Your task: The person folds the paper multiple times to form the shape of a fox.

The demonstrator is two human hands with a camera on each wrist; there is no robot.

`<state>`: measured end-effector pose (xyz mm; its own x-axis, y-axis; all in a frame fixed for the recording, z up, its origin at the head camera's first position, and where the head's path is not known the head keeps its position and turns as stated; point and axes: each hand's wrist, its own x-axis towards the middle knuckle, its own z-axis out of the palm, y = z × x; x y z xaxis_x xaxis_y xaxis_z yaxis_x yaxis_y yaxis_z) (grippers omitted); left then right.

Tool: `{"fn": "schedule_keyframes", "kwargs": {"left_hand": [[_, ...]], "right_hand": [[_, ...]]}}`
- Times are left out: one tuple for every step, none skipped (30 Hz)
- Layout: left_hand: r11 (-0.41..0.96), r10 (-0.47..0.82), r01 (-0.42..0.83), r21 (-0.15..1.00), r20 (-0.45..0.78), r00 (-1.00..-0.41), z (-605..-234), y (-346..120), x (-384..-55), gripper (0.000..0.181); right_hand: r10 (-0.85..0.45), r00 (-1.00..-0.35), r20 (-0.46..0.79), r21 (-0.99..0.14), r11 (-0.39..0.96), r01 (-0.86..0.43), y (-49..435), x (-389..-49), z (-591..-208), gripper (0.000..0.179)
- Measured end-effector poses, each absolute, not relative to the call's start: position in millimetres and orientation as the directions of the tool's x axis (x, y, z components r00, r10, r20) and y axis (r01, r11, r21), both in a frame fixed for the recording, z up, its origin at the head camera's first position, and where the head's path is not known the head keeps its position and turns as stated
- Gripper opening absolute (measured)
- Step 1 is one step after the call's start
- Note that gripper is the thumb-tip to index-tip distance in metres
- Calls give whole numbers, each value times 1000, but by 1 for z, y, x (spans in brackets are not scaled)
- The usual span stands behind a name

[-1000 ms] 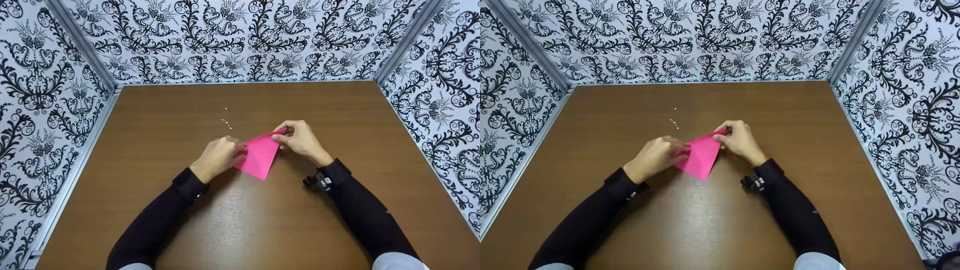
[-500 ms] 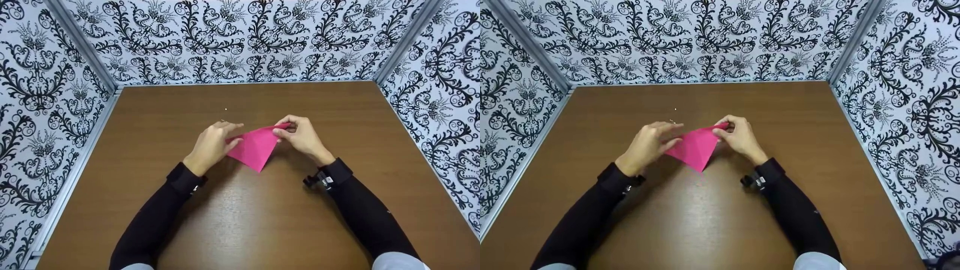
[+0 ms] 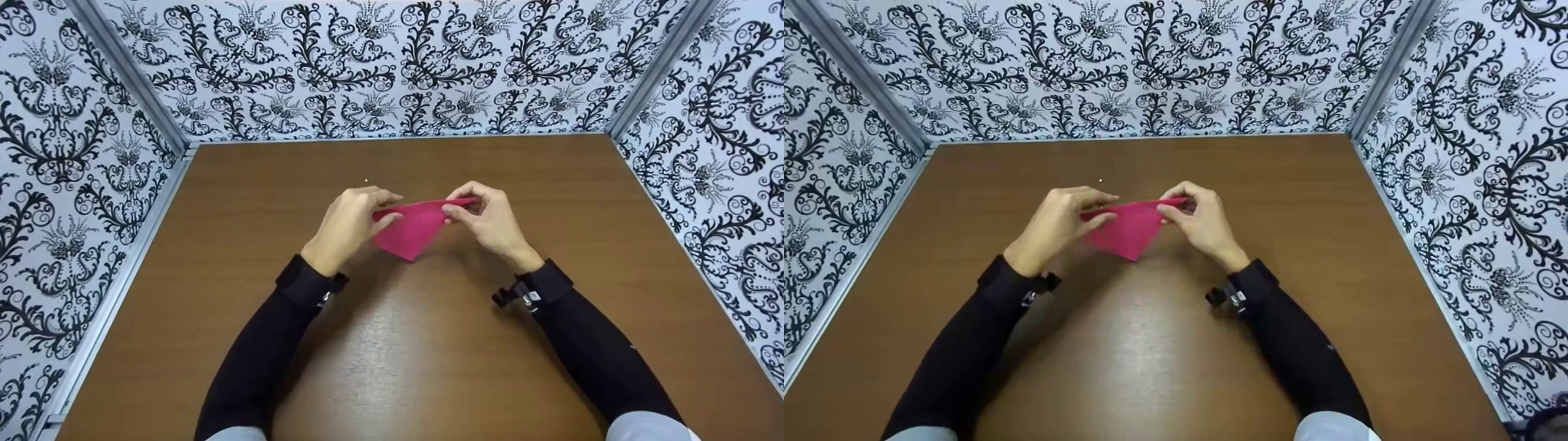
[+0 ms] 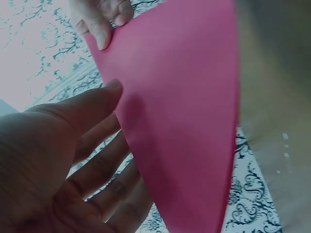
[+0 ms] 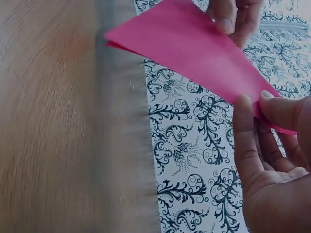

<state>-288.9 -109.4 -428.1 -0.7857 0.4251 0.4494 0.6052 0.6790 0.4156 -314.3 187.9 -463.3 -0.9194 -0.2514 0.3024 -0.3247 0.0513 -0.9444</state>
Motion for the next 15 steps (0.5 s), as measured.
{"fn": "schedule_keyframes", "kwargs": {"left_hand": [[675,425,604,423,446,-787,-426,-109,-290,27],[669,426,606,430,446,-787,-424,-109,-291,24],[667,424,603,438,443,-790,-422,-109,-292,21],[664,421,601,446,441,-792,-421,-109,-293,19],[662,417,597,454,439,-796,-420,-109,-293,17],[664,412,591,458,435,-801,-419,-110,-293,15],[666,406,584,464,431,-806,-419,-110,-293,14],[668,401,577,469,427,-811,-418,-111,-293,13],[671,395,571,473,423,-815,-418,-112,-292,12],[674,391,566,475,420,-819,-418,-112,-292,11],[677,387,561,476,418,-822,-418,-113,-292,11],[679,385,559,477,417,-823,-418,-113,-292,11],[678,384,558,478,417,-824,-418,-113,-292,11],[676,383,559,480,419,-823,-418,-114,-292,11],[674,384,562,480,422,-821,-418,-114,-291,11]], "right_hand": [[-251,-915,317,-940,42,-337,187,-314,-463,16],[-250,-911,327,-937,35,-346,187,-314,-462,16],[-249,-908,336,-935,27,-353,186,-314,-462,16],[-246,-907,343,-933,21,-359,186,-314,-462,15],[-245,-905,347,-932,15,-362,186,-314,-462,15],[-242,-905,350,-931,11,-364,186,-314,-463,15],[-240,-905,352,-931,5,-364,185,-314,-463,15],[-239,-905,353,-931,3,-364,185,-314,-463,15],[-239,-904,355,-931,1,-365,185,-314,-463,15],[-239,-904,354,-931,0,-365,185,-313,-463,15],[-240,-903,355,-931,-1,-366,185,-313,-463,15],[-243,-902,356,-930,1,-368,185,-312,-463,16],[-246,-900,359,-928,4,-372,185,-312,-464,16],[-250,-898,363,-926,7,-376,185,-311,-464,16],[-253,-895,368,-924,10,-382,185,-311,-464,16]]}}
